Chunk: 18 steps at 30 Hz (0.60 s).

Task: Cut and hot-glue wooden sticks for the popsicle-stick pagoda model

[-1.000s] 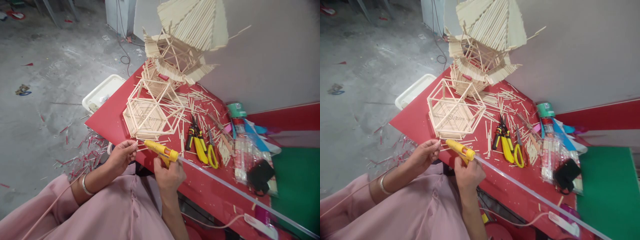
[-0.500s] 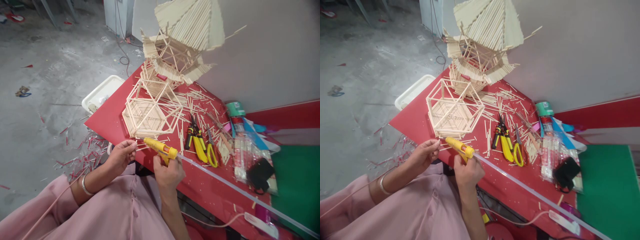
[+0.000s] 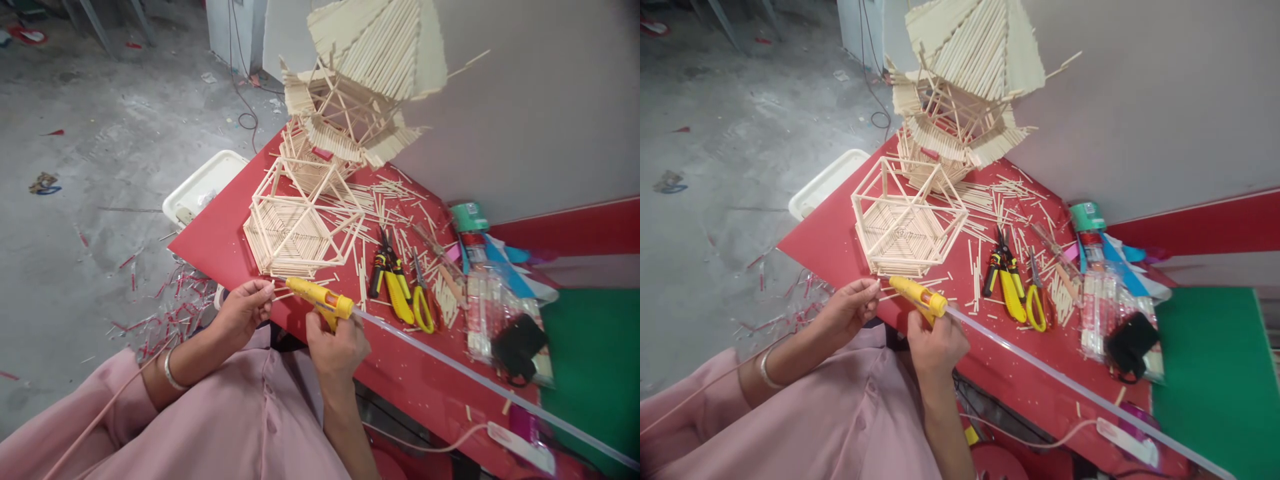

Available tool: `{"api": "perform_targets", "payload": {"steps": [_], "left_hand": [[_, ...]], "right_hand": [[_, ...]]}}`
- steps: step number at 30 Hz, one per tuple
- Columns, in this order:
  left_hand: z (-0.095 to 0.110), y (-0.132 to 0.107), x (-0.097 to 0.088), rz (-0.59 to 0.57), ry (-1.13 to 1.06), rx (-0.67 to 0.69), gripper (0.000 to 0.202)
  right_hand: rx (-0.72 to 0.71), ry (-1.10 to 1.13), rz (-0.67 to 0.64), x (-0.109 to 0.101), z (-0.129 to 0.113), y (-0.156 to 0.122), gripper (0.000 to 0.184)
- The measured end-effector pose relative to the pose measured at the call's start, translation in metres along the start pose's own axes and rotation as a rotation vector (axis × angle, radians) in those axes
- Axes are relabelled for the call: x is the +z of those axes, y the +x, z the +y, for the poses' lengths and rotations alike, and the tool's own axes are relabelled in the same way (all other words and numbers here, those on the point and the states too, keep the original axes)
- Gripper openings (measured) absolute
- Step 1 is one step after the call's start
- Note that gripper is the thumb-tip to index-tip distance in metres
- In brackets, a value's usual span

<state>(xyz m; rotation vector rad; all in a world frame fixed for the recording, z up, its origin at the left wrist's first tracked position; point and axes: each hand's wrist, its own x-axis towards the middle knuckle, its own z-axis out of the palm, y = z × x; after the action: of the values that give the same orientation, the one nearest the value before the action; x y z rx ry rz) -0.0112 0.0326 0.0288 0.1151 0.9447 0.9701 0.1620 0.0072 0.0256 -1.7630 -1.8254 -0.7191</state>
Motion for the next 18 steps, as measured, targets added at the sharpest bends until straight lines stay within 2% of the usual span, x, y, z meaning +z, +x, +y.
{"api": "perform_targets", "payload": {"steps": [5,12,14,18], "left_hand": [[0.000,-0.002,0.001,0.007,0.011,-0.002,0.036],[-0.002,-0.004,0.005,-0.039,0.066,0.004,0.039],[-0.002,-0.004,0.007,-0.042,0.073,0.001,0.039],[-0.003,-0.005,0.009,-0.048,0.071,-0.003,0.040]], "right_hand": [[0.159,0.114,-0.090,-0.005,0.008,-0.004,0.026],[0.605,0.215,-0.388,-0.024,0.051,-0.036,0.037],[0.622,0.182,-0.434,-0.029,0.064,-0.044,0.041],[0.433,0.004,-0.376,-0.047,0.067,-0.040,0.048]]}}
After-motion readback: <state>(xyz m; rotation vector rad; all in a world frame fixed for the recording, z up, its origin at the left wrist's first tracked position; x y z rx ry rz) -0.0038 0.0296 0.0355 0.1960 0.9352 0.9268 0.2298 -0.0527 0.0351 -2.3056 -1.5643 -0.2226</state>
